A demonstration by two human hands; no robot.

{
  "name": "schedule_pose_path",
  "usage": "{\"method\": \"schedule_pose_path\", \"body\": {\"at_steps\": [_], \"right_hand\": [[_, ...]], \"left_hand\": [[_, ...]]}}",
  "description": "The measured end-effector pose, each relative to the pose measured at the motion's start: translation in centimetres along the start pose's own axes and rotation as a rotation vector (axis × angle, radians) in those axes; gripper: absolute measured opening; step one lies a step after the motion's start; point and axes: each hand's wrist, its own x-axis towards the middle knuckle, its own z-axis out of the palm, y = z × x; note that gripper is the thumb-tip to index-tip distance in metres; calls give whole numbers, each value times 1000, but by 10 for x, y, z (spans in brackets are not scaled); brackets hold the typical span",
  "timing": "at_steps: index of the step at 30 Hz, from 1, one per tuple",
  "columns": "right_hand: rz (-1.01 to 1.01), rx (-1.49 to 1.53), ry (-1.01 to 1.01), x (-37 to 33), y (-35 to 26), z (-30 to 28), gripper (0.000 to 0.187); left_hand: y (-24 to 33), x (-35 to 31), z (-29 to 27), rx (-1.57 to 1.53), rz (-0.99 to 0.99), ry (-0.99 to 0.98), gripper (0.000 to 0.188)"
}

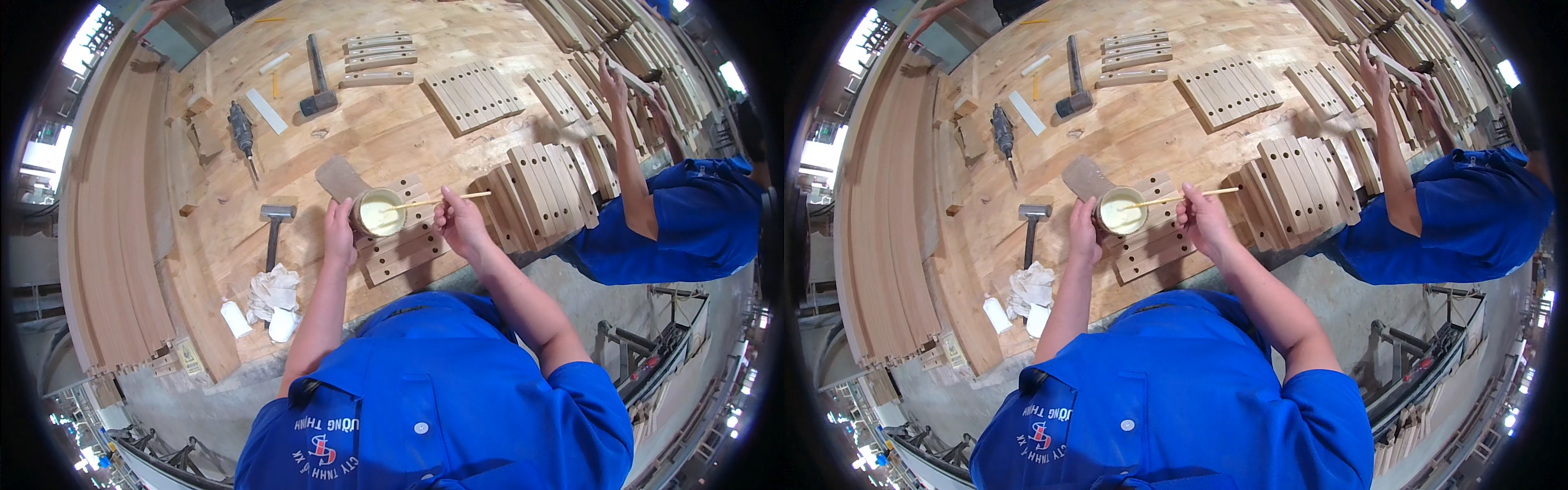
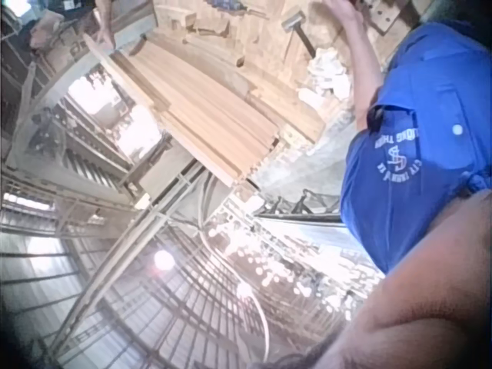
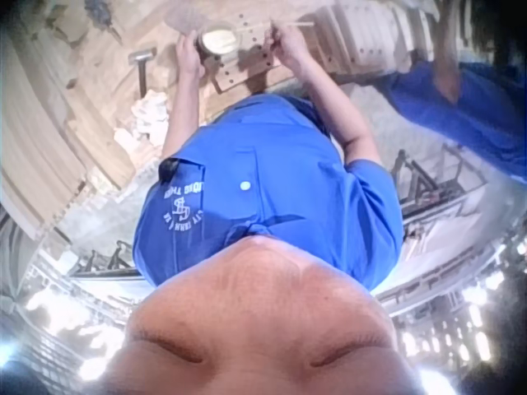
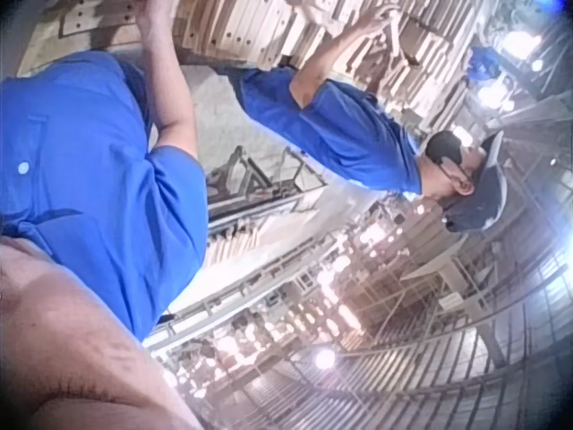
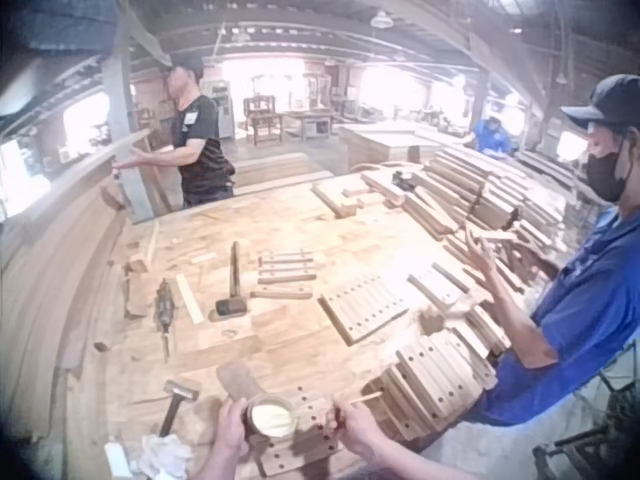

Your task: The person applies glue into pre-drilled holes on small wooden slats using a small brush and a container of glue. They then insert small wooden dowels into the glued holes and wipe excess glue with a cloth. The process is repeated for multiple slats on a workbench.

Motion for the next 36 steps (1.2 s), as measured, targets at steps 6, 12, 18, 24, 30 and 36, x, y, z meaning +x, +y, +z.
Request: {"method": "schedule_pose_path", "body": {"at_steps": [6,12,18,24,30,36], "right_hand": [[-453,-382,-19,-6,-38,-6,18],[-846,-1367,-70,-8,-34,5,23],[-871,-1574,-150,-2,-24,13,20],[-959,-1675,-257,7,-14,17,15],[-1009,-1691,-270,12,-13,24,15],[-936,-1746,-238,16,-16,26,15]], "left_hand": [[-17,-6,-26,-38,-200,5,19],[-41,-19,-36,98,-321,-162,25],[-45,-20,-35,94,-334,-174,23],[-43,-18,-36,118,-347,-184,22],[-41,-20,-33,143,-345,-207,22],[-37,-22,-29,143,-359,-207,23]]}}
